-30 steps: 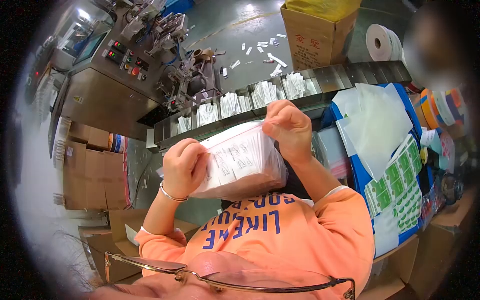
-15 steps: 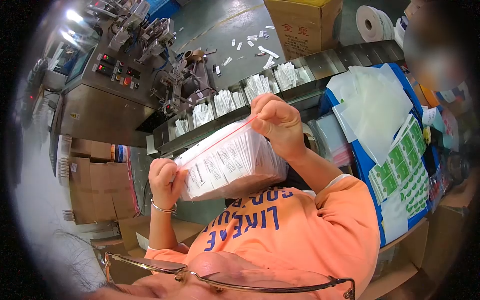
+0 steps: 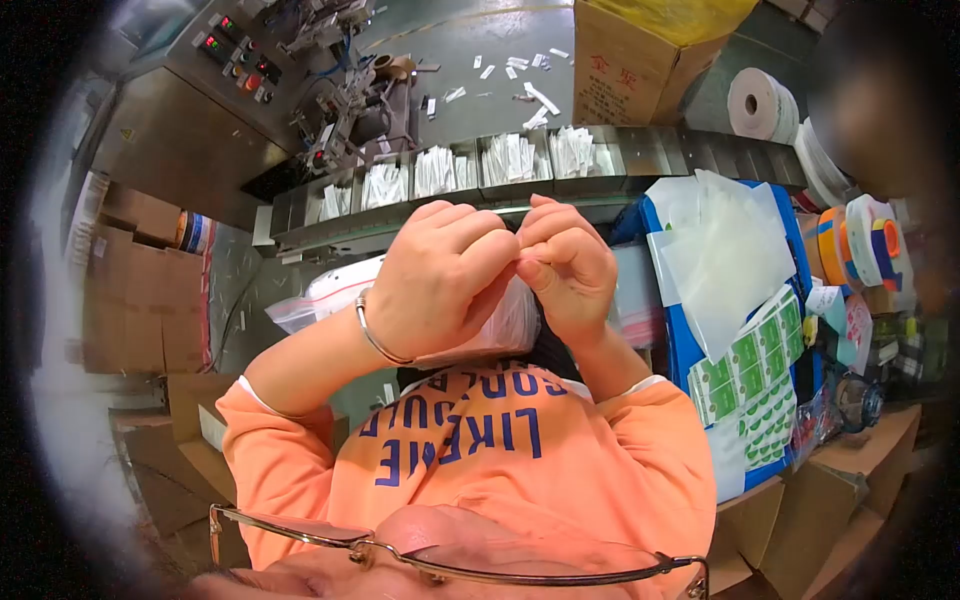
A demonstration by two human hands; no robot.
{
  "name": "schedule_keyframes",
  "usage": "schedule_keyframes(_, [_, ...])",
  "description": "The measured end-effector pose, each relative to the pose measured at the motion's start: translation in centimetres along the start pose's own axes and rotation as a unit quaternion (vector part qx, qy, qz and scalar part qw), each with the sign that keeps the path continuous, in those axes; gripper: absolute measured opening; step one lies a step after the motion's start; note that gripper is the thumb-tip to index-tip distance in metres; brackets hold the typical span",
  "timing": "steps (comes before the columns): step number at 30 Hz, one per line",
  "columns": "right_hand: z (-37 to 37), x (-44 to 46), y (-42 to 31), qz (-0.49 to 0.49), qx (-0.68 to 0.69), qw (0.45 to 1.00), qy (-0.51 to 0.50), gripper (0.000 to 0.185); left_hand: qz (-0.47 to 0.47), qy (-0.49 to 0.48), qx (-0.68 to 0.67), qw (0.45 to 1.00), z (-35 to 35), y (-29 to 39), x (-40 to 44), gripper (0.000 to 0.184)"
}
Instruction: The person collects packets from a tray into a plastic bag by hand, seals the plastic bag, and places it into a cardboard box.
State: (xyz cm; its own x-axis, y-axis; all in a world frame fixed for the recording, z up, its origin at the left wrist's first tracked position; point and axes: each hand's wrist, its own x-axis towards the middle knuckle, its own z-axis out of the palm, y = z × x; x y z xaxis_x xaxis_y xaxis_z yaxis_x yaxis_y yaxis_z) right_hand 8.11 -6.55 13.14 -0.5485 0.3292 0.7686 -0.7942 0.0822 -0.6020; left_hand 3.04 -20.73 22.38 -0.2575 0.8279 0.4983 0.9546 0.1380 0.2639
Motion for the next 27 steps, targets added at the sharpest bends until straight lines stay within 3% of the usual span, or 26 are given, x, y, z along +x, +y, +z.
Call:
schedule_keyframes(3, [-1.1, 0.5, -0.2, 0.017, 0.012, 0.999, -0.045, 0.021, -0.001, -0.057, 0.026, 0.998, -2.0, -0.9, -2.7, 0.016])
schedule_keyframes(6, [-3.5, 0.4, 0.6, 0.065, 0.096, 0.991, 0.064, 0.018, -0.065, -0.050, 0.100, 0.992, -6.0, -2.2, -8.2, 0.012])
schedule_keyframes(8, [-3.0, 0.9, 0.3, 0.086, 0.121, 0.987, 0.066, 0.017, -0.076, -0.034, 0.117, 0.990, -7.4, -2.5, -9.4, 0.012])
schedule_keyframes(10, [-2.1, 2.1, 0.4, 0.071, 0.190, 0.976, -0.074, 0.014, -0.061, -0.011, 0.123, 0.990, -8.8, -2.0, -10.2, 0.011])
schedule_keyframes(11, [-2.1, 3.4, 1.5, 0.044, 0.316, 0.929, -0.190, 0.014, -0.049, -0.017, 0.125, 0.991, -9.5, -1.7, -10.2, 0.011])
schedule_keyframes(13, [0.0, 3.6, 5.0, 0.111, 0.529, 0.806, -0.243, 0.033, -0.039, -0.014, 0.118, 0.992, -10.2, -1.4, -10.4, 0.012])
schedule_keyframes(14, [0.0, 1.7, 8.4, 0.210, 0.146, 0.920, -0.296, 0.027, -0.022, -0.017, 0.103, 0.994, -10.5, -1.3, -10.3, 0.012])
schedule_keyframes(15, [2.3, 2.2, 9.5, 0.473, 0.403, 0.725, -0.296, 0.035, -0.020, -0.030, 0.085, 0.996, -10.8, -1.5, -10.5, 0.012])
schedule_keyframes(16, [4.8, 1.9, 8.0, 0.462, 0.127, 0.781, -0.400, 0.043, -0.054, -0.066, 0.072, 0.994, -11.3, -1.6, -10.7, 0.012])
schedule_keyframes(17, [6.3, -4.1, 13.4, 0.656, 0.325, 0.596, -0.330, 0.039, -0.083, -0.098, 0.062, 0.990, -11.6, -1.7, -11.0, 0.013])
schedule_keyframes(20, [10.1, -4.5, 15.2, 0.596, 0.280, 0.661, -0.360, 0.038, -0.128, -0.098, 0.092, 0.983, -9.7, 0.4, -10.6, 0.022])
schedule_keyframes(21, [9.7, -5.3, 15.5, 0.579, 0.261, 0.677, -0.372, 0.037, -0.116, -0.121, 0.078, 0.983, -8.7, 1.5, -9.7, 0.028])
schedule_keyframes(26, [4.9, -11.7, 16.6, 0.523, 0.189, 0.727, -0.403, 0.035, 0.001, -0.085, 0.127, 0.988, -1.8, 2.8, -6.5, 0.022])
schedule_keyframes(27, [3.7, -12.3, 17.0, 0.511, 0.175, 0.737, -0.405, 0.035, 0.008, -0.074, 0.050, 0.996, -0.9, 2.1, -6.4, 0.021])
